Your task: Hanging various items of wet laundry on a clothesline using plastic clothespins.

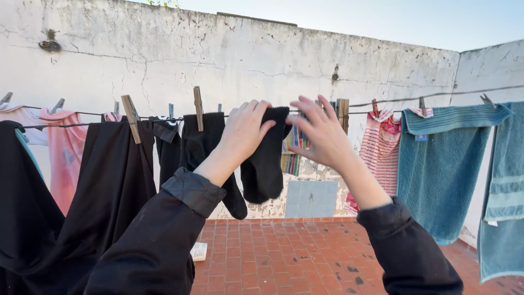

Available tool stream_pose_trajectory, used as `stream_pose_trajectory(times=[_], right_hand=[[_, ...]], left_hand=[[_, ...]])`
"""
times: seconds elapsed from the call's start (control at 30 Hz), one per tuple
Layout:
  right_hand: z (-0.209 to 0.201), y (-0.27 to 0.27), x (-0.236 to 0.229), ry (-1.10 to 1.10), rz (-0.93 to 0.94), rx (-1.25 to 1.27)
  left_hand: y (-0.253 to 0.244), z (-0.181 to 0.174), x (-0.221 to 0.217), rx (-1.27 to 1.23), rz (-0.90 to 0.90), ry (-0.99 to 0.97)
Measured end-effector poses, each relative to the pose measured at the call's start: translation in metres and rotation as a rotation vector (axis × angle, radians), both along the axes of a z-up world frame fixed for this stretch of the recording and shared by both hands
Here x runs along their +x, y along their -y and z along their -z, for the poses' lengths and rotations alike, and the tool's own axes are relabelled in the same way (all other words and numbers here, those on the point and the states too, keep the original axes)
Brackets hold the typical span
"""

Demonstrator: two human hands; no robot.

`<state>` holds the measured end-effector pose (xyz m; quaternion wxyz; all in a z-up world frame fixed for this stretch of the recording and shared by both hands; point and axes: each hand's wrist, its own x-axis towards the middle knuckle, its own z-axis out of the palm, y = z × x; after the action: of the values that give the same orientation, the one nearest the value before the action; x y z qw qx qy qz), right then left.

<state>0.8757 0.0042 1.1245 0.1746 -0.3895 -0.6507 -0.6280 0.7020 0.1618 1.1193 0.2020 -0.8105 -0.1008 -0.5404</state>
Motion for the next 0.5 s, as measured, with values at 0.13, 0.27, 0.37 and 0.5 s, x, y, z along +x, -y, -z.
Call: stream_pose_trajectory(times=[0.13, 0.27, 0.37, 0.5], right_hand=[[0.019, -0.022, 0.040, 0.187, 0.170, 0.275], [0.023, -0.026, 0.041, 0.009, -0.225, 0.351], [0.017, -0.015, 0.027, -0.248, -0.417, 0.206], [0.005, -0.004, 0.017, -0.421, -0.515, 0.009]], left_hand=[[0.000, 0.011, 0.000, -0.046, 0.010, -0.044], [-0.005, 0.011, 0.001, 0.009, -0.028, 0.005], [0.001, 0.012, -0.005, 0.003, -0.022, -0.001], [0.003, 0.014, -0.006, -0.031, -0.016, -0.058]])
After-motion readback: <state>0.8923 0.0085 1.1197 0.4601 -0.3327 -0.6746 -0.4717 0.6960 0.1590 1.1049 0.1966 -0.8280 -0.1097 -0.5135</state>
